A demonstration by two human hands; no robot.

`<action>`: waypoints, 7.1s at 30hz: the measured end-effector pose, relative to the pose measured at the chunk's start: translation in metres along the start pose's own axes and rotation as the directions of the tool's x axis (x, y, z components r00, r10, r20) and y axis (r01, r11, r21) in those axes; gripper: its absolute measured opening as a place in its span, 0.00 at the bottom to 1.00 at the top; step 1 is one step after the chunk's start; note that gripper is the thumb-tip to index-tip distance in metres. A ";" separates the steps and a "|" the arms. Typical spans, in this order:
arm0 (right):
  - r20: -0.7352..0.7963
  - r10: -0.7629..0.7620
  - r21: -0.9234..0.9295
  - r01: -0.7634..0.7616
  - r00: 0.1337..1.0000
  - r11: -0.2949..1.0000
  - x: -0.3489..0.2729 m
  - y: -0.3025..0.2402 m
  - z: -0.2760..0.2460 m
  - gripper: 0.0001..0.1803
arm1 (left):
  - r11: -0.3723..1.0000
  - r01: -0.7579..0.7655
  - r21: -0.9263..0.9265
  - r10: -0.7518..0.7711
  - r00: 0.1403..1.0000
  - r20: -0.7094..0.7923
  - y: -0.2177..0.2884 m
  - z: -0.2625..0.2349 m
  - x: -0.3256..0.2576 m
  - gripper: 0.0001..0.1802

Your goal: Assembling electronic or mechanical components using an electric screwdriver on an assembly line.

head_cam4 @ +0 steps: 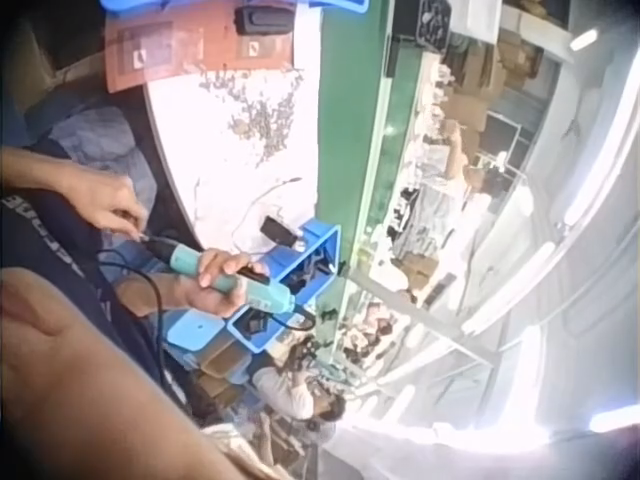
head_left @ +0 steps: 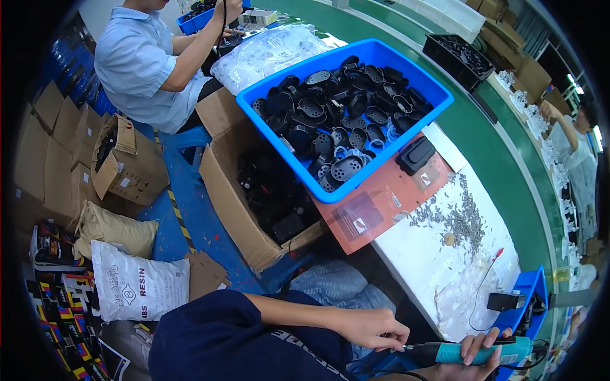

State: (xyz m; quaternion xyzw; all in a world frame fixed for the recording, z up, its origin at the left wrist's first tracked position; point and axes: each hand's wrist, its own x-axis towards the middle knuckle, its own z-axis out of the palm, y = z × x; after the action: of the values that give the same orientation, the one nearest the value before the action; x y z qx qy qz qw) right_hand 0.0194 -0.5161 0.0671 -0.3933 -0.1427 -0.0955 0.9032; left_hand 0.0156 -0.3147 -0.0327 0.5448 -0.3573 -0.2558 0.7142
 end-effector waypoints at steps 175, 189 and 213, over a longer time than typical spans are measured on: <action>-0.241 0.057 -0.835 -0.237 0.969 0.497 -0.006 0.053 -0.001 0.16 | 0.875 0.364 0.319 -0.033 0.702 -0.711 0.032 -0.096 0.063 0.10; 0.022 0.042 -0.984 0.014 0.999 0.180 -0.007 0.096 -0.002 0.23 | 0.260 0.191 0.947 0.460 0.837 -0.295 0.010 -0.077 0.041 0.20; -0.066 -0.005 -0.967 -0.063 0.998 0.247 -0.014 0.102 -0.006 0.29 | 0.374 -0.111 0.921 0.652 0.738 -0.175 -0.020 -0.083 0.046 0.13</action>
State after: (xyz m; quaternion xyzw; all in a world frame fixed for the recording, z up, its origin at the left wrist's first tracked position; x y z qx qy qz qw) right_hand 0.0360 -0.4510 -0.0111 -0.8644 -0.0216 -0.1572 0.4770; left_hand 0.1093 -0.3055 -0.0540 0.7688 -0.3502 0.2993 0.4435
